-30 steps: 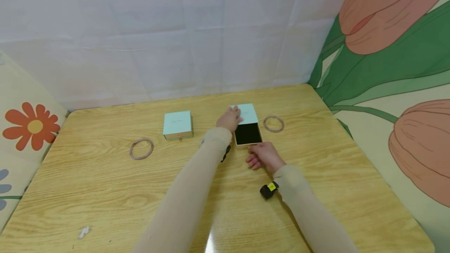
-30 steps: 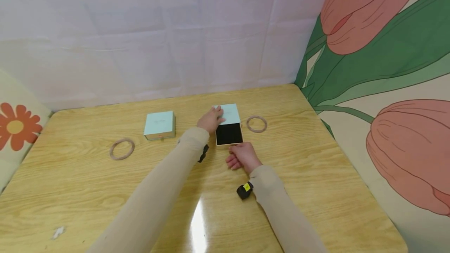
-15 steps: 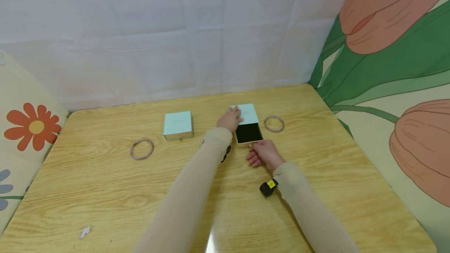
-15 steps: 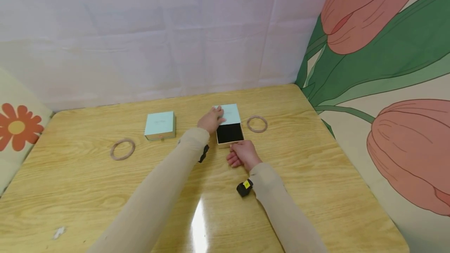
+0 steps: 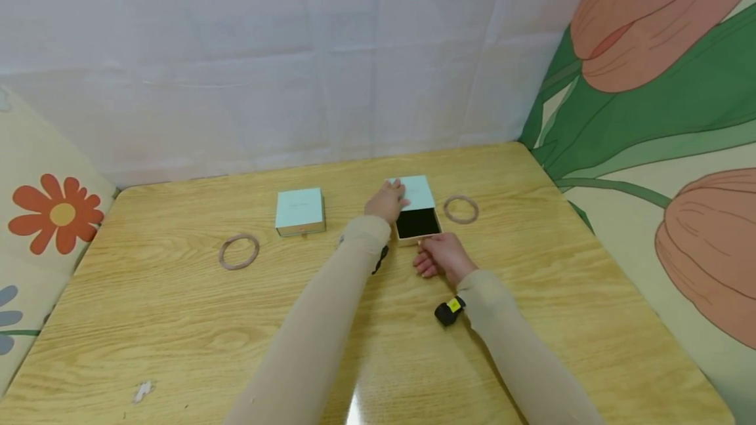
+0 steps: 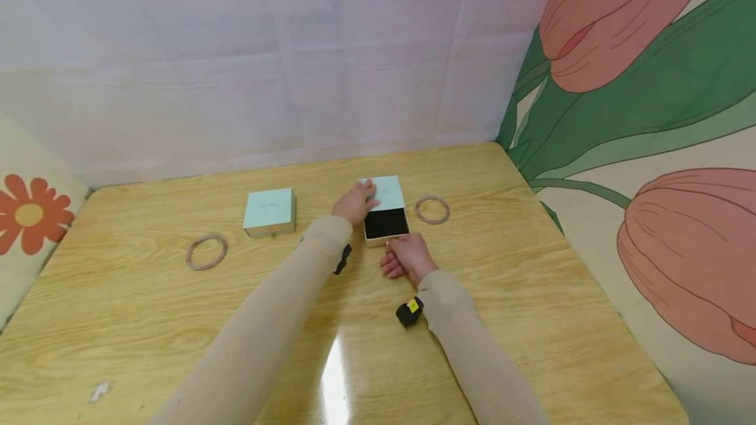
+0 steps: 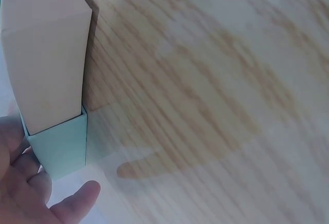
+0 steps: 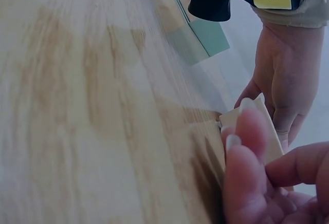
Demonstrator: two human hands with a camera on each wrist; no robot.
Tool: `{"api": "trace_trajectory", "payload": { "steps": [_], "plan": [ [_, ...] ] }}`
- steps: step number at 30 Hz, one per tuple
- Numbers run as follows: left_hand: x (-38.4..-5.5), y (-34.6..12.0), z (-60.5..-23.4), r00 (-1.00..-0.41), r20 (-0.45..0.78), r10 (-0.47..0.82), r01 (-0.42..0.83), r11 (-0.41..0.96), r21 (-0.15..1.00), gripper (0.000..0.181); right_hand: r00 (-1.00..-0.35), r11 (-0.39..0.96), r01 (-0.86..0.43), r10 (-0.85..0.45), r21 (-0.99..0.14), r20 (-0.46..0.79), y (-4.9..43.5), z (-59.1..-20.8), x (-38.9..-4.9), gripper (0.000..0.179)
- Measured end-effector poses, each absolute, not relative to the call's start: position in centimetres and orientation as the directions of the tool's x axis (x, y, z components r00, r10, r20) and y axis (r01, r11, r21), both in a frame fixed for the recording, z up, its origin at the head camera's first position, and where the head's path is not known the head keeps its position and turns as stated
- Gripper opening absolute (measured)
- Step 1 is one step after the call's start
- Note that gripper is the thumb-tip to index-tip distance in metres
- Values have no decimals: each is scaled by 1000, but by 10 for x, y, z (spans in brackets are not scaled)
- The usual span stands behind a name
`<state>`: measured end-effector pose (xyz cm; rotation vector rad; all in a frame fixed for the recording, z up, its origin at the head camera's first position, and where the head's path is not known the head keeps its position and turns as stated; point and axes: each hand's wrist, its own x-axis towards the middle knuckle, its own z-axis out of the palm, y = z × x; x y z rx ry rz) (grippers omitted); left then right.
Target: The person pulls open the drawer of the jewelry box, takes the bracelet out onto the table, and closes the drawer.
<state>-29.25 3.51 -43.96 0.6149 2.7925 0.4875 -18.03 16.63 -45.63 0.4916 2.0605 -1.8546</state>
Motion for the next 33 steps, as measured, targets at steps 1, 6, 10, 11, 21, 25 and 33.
{"api": "trace_trajectory", "payload": {
  "steps": [1, 6, 10, 11, 21, 25, 33],
  "plan": [
    [-292, 35, -439, -881, -162, 443, 363, 856, 368, 56, -886, 97, 463, 40, -881, -462, 167, -456, -181, 19],
    [-291, 36, -438, -878, -170, 447, 367, 858, 360, 56, -884, 97, 468, 43, -879, -466, 167, -455, -182, 18],
    [-291, 35, -437, -877, -169, 449, 369, 857, 360, 55, -885, 94, 466, 42, -880, -464, 168, -457, -183, 19],
    [-291, 35, -437, -877, -169, 450, 369, 856, 363, 55, -886, 93, 464, 40, -881, -463, 168, -458, -183, 19],
    [-291, 34, -438, -868, -159, 471, 391, 845, 365, 54, -884, 85, 467, 37, -880, -465, 167, -456, -183, 19],
    [-290, 33, -436, -867, -161, 472, 396, 847, 354, 54, -885, 81, 466, 35, -881, -465, 166, -454, -182, 19],
    [-290, 33, -437, -864, -159, 477, 405, 847, 344, 55, -884, 83, 468, 41, -880, -466, 166, -454, -183, 19]
  ]
}}
